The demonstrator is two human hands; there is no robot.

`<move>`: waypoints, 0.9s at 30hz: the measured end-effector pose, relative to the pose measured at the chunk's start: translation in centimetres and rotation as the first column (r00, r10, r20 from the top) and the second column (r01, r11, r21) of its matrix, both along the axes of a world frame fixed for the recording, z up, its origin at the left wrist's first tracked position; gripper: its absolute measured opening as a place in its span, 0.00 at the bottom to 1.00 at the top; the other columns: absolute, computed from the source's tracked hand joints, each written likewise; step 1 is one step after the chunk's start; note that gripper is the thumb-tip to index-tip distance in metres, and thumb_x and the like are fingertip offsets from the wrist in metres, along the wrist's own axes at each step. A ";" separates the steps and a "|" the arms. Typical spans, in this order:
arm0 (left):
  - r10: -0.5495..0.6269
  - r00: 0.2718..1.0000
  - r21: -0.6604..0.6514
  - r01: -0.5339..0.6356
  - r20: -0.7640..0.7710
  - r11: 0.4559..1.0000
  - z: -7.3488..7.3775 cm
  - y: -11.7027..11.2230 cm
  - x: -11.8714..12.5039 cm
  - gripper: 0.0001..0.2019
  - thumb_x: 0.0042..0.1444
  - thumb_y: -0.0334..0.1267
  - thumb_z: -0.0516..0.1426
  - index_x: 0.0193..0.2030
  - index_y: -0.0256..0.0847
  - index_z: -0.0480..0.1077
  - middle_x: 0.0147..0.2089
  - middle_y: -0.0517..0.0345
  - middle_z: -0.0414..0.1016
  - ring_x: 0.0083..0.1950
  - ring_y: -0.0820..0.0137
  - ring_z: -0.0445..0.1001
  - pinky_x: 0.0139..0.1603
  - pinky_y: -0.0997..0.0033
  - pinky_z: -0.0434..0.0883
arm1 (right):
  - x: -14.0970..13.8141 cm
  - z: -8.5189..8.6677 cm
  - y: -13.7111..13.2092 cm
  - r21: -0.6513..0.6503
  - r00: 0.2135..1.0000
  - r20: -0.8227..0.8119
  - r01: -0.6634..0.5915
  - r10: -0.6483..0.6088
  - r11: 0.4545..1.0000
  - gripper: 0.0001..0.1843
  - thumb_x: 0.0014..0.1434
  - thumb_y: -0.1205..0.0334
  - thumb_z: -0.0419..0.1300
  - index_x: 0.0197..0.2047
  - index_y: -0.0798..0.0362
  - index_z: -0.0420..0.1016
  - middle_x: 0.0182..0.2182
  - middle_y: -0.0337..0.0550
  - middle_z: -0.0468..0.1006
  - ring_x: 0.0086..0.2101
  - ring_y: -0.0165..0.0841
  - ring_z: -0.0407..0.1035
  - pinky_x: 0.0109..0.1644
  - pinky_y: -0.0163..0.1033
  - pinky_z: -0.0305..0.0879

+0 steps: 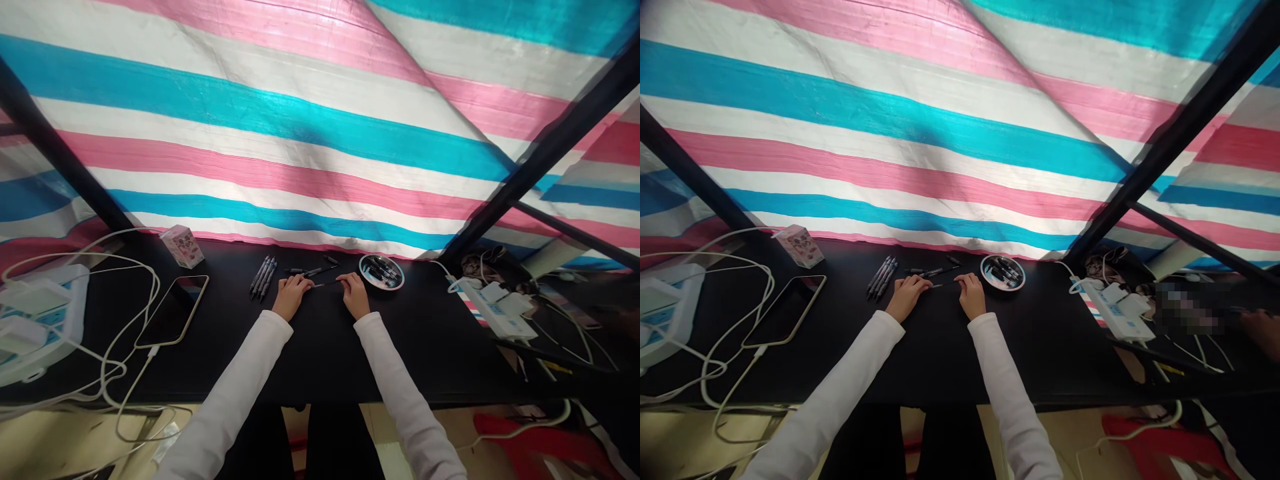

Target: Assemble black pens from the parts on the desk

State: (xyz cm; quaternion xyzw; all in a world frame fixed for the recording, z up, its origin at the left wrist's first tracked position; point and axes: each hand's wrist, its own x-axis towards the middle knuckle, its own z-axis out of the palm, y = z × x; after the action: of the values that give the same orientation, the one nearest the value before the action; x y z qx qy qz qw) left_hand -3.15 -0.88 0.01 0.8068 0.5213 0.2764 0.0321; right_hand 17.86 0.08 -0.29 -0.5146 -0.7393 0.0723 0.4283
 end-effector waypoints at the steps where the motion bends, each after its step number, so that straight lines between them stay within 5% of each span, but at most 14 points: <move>1: -0.006 1.000 -0.001 0.006 -0.004 1.000 0.0 0.0 0.0 0.11 0.64 0.37 0.47 0.45 0.47 0.69 0.42 0.57 0.69 0.45 0.68 0.66 0.46 0.64 0.54 | 0.0 0.0 0.0 0.001 1.000 -0.002 -0.003 0.003 1.000 0.14 0.59 0.69 0.46 0.38 0.51 0.72 0.35 0.45 0.71 0.38 0.36 0.65 0.44 0.41 0.60; 7: -0.052 0.999 0.006 0.052 -0.011 0.999 0.3 -0.2 0.1 0.10 0.64 0.37 0.47 0.45 0.47 0.68 0.42 0.58 0.70 0.44 0.69 0.67 0.45 0.65 0.53 | -0.3 0.3 -0.3 0.002 0.999 0.034 -0.012 0.012 1.000 0.13 0.60 0.69 0.47 0.39 0.50 0.72 0.35 0.45 0.72 0.38 0.36 0.65 0.45 0.41 0.60; 15: -0.183 0.983 -0.012 0.183 -0.007 0.983 0.4 -0.3 0.4 0.10 0.65 0.34 0.46 0.46 0.43 0.66 0.45 0.58 0.71 0.45 0.71 0.69 0.43 0.70 0.57 | -1.4 0.4 -0.8 -0.027 0.978 0.089 -0.185 0.187 0.982 0.11 0.61 0.66 0.50 0.39 0.48 0.74 0.33 0.41 0.75 0.35 0.33 0.65 0.43 0.39 0.60; 27: -0.167 0.985 -0.008 0.167 0.034 0.986 0.4 -0.3 0.4 0.11 0.65 0.35 0.44 0.46 0.44 0.66 0.45 0.58 0.71 0.44 0.70 0.69 0.43 0.69 0.58 | -1.7 1.4 -1.3 -0.041 0.981 0.066 -0.182 0.184 0.983 0.10 0.60 0.60 0.53 0.43 0.47 0.73 0.37 0.41 0.76 0.39 0.34 0.66 0.46 0.41 0.59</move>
State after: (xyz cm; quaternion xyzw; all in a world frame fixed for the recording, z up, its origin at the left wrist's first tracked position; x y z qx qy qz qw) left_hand -2.72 -1.17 0.46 0.8428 0.4526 0.2832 0.0679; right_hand 16.20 -1.17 1.08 -0.4541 -0.7965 0.1062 0.3848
